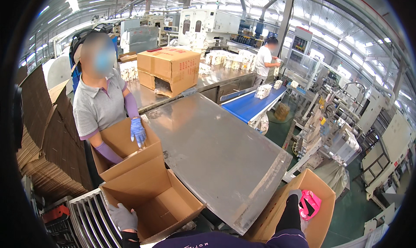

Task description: The person picks up white rectangular packages from a metal table, places them into cardboard boxes, and then slides the filled boxes onto a roller conveyor.

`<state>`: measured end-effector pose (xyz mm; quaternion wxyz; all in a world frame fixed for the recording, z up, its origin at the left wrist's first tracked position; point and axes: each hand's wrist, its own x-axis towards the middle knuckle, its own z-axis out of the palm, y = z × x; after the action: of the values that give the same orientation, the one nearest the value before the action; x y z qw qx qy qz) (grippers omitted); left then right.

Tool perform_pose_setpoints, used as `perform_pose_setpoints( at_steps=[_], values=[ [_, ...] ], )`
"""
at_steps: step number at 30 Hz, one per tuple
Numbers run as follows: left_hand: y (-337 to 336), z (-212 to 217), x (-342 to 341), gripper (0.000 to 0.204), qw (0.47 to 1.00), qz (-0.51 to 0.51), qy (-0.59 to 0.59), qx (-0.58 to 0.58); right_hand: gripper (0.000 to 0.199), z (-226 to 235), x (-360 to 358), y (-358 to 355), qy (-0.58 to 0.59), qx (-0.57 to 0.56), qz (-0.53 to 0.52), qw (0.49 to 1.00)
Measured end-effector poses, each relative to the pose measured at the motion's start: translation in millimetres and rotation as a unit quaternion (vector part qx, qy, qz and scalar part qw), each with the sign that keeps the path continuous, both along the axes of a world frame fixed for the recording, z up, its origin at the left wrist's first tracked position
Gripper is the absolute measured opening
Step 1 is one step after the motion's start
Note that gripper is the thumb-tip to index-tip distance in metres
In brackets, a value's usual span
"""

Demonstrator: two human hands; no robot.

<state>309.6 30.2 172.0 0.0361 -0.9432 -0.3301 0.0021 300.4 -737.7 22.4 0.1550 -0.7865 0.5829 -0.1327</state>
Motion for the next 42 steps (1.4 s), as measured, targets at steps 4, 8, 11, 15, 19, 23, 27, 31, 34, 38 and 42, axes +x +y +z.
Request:
perform_pose_setpoints(
  at_steps=[4,8,11,15,19,23,27,31,34,38,42],
  values=[
    [5.6,3.0,-4.2,0.055,1.0,0.012,-0.001,-0.014,0.03,17.4,14.7,31.0,0.009,0.025,-0.017,1.0],
    [6.7,3.1,-7.4,0.056,1.0,0.019,-0.005,0.0,0.029,3.2,21.3,34.2,0.006,0.008,0.019,1.0],
    [-2.3,-4.0,1.7,0.056,1.0,-0.009,-0.009,-0.023,0.029,-13.4,-11.9,-31.0,0.007,-0.029,0.014,0.999],
    [3.5,-4.5,-4.6,0.056,1.0,0.0,-0.015,0.003,0.028,-20.0,7.2,-9.6,-0.038,-0.018,0.041,0.998],
    [4.4,1.7,-8.2,0.054,1.0,0.014,-0.007,0.012,0.027,-5.1,17.6,22.6,-0.034,-0.006,0.021,0.999],
    [2.2,3.7,-6.5,0.056,1.0,0.009,0.002,0.004,0.029,-0.2,9.5,16.5,-0.036,-0.01,0.016,0.999],
    [-3.7,2.5,0.8,0.057,1.0,0.0,0.019,0.0,0.031,-1.2,-2.9,-2.9,-0.024,-0.016,0.007,1.0],
    [1.8,7.0,-5.9,0.056,0.999,0.021,0.027,0.015,0.032,14.5,14.0,37.0,-0.059,0.008,-0.004,0.998],
    [-0.4,4.6,-4.6,0.055,0.999,0.014,0.027,0.011,0.031,21.7,6.3,29.2,-0.039,-0.002,-0.005,0.999],
    [-0.8,5.5,-4.9,0.055,1.0,0.012,0.014,0.002,0.031,18.5,5.6,28.3,-0.047,-0.002,-0.007,0.999],
    [1.2,3.9,-7.7,0.055,1.0,0.006,0.003,0.003,0.03,16.0,7.4,26.9,-0.036,-0.008,0.005,0.999]
  ],
)
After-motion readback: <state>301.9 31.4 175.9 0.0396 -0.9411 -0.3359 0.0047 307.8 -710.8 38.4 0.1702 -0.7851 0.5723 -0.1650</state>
